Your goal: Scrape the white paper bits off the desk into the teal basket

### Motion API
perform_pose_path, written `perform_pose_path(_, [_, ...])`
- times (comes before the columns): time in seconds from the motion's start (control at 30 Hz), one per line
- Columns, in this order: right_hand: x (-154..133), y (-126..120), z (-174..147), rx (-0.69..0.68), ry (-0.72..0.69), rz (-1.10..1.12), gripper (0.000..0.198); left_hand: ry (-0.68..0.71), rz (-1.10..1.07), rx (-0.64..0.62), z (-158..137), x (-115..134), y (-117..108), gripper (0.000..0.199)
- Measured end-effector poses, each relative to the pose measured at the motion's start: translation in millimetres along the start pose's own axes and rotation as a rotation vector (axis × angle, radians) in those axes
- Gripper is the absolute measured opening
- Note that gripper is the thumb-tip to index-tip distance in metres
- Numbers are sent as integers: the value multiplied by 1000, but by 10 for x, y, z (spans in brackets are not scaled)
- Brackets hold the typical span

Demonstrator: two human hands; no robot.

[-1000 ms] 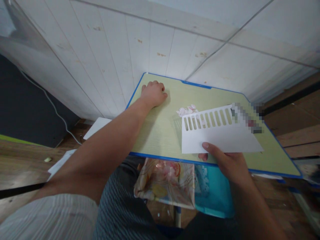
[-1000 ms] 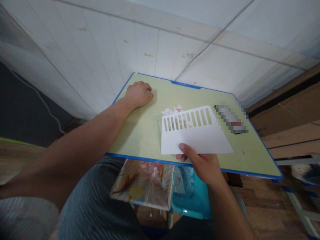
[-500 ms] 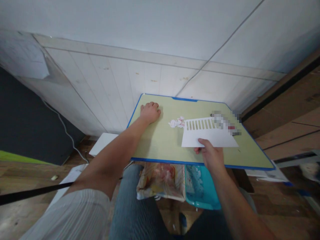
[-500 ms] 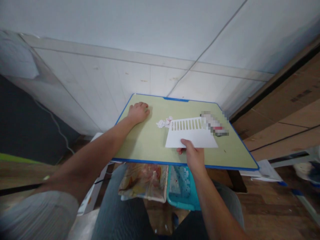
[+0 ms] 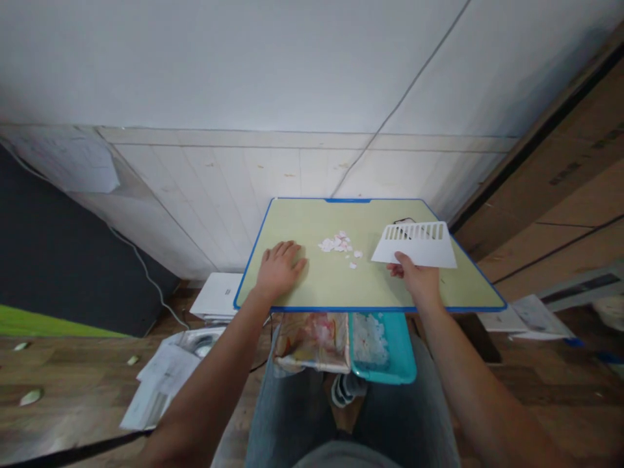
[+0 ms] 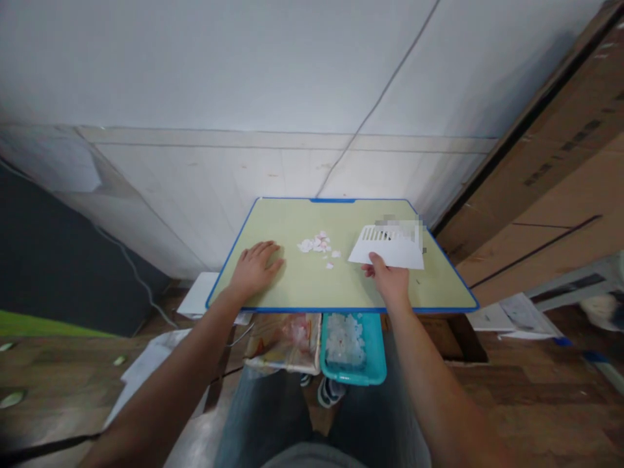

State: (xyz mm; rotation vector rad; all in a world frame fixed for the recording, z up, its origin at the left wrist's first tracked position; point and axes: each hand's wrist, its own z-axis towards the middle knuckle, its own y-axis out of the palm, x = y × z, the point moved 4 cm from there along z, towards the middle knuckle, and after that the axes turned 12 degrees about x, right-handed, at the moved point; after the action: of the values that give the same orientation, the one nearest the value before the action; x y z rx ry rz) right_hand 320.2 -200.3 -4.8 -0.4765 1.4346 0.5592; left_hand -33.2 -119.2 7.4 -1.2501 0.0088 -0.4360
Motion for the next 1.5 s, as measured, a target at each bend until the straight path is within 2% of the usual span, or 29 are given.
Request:
perform_pose_path(0.17, [81, 22, -99, -105, -53, -93, 44, -7, -32, 70, -33, -18, -5, 50])
perform_pose_path(0.43, [-5, 111, -215, -220, -79, -253, 52, -32, -76, 57, -72, -75, -21, 48])
perform_pose_path(0.6, [-2, 28, -200, -115, -68, -278, 48, -38, -85, 68, -90, -86, -6, 46])
perform_pose_path(0.73, [-40, -2, -167, -53, -55, -256, 38, -38, -83, 57, -109, -76, -11, 44])
perform_pose_path(0.9, [-108, 52, 162, -1, 29, -187, 26, -22, -102, 46, -118, -38, -36, 44])
perform_pose_path(1.0, [-95, 208, 368, -61, 76, -275, 20, -25, -101, 48, -119, -17, -44, 44])
perform_pose_path(1.1, [-98, 493, 409, -187, 58, -339, 19, -24, -87, 45, -120, 11, -51, 44])
perform_pose_path(1.2, [-176, 820, 298, -305, 1, -323, 18, -23, -83, 35, -122, 38, -66, 42])
perform_pose_path(1.37, [-369, 1260, 36, -332, -136, -327, 20, -25, -86, 34, -126, 48, -78, 41])
perform_pose_path(1.5, [-324, 1531, -63, -477, -92, -362, 20, -16, -105, 59, -131, 27, -47, 41])
